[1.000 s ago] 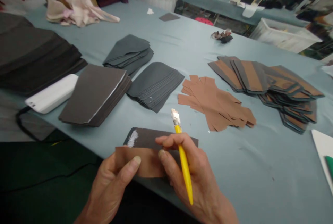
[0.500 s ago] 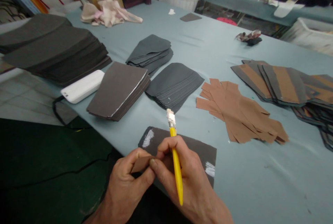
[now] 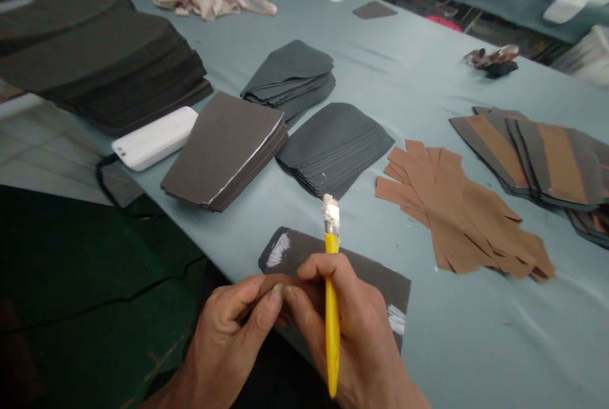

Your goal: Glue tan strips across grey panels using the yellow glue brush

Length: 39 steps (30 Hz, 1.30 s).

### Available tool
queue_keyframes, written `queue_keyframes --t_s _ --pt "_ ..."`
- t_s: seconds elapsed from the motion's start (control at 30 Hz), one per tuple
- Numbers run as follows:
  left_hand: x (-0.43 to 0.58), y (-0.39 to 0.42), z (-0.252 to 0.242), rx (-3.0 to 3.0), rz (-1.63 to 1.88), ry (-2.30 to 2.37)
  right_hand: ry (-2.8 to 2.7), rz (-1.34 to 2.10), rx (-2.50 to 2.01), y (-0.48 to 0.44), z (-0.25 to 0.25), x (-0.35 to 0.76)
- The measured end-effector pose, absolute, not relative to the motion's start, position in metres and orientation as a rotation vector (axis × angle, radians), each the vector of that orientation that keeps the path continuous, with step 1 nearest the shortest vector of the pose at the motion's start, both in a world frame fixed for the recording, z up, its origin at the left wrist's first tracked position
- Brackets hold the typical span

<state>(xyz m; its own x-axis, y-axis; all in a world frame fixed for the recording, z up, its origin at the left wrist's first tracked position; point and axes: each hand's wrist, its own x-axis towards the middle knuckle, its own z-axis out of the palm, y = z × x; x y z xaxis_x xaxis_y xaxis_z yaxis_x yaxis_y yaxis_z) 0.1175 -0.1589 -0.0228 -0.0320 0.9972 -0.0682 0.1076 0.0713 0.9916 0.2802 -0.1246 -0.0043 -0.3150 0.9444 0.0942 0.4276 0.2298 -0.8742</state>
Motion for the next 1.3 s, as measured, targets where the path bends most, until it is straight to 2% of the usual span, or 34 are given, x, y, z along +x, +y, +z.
queue_keyframes --t_s 0.27,0.4,0.6,1.3 --pt "0.111 -0.167 -0.029 1.748 1.348 1.441 -1.832 0.722 -1.428 -0.119 -0.008 0.284" --pt "0.104 -0.173 -0.038 1.990 1.275 1.412 -1.868 0.688 -1.402 -0.114 -0.012 0.284" --pt "0.101 -0.181 -0.042 2.049 1.081 1.448 -1.945 0.712 -1.365 -0.109 -0.014 0.276" --pt "0.101 -0.178 -0.042 2.098 1.039 1.472 -1.915 0.811 -1.428 -0.097 -0.024 0.271"
